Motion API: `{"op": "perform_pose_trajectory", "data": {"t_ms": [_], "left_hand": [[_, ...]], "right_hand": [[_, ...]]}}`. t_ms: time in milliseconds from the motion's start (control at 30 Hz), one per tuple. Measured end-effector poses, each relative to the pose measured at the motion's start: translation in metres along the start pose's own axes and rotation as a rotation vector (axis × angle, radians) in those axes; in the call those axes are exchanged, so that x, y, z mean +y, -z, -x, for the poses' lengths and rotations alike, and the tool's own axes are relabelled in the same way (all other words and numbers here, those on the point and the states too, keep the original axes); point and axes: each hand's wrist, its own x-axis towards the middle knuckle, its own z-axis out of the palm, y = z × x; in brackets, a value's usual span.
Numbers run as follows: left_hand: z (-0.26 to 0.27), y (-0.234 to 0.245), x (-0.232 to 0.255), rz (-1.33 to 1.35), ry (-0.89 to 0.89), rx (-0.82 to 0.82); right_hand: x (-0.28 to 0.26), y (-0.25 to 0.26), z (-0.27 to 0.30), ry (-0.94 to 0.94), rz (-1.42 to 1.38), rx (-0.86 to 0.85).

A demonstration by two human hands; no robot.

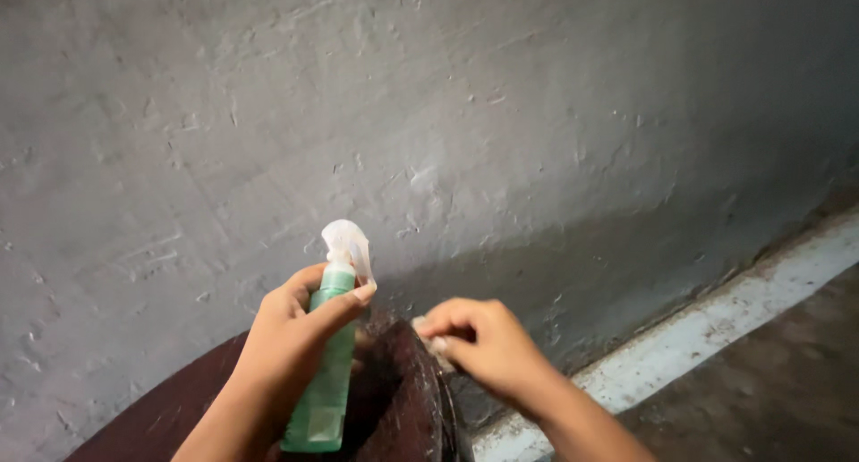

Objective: The person sprays a dark wooden stool with liquid from a green bottle, wipes the surface with a small cloth, and then places a pink patterned cloth over the top of the stool.

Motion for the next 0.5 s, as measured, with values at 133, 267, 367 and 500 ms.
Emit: {"op": "perform_pose_trajectory", "data": {"t_ms": [133,267,367,500], "left_hand": [[-0.008,-0.005,-0.005,0.042,-0.034,-0.033],[-0.010,-0.010,-0.003,0.056,-0.061,-0.051],[-0.007,-0.010,-0.001,0.052,-0.060,-0.036],[-0.003,-0.010,-0.002,0.060,-0.030,-0.001]], "right_hand": [[0.039,-0.008,-0.064,-0.185,-0.042,-0.123],[0.072,-0.025,-0.104,-0.121,-0.096,-0.264],[0.065,-0.032,-0.093,-0.308,-0.409,-0.280],[0.018,-0.027,-0.040,-0.458,-0.566,-0.146]]}}
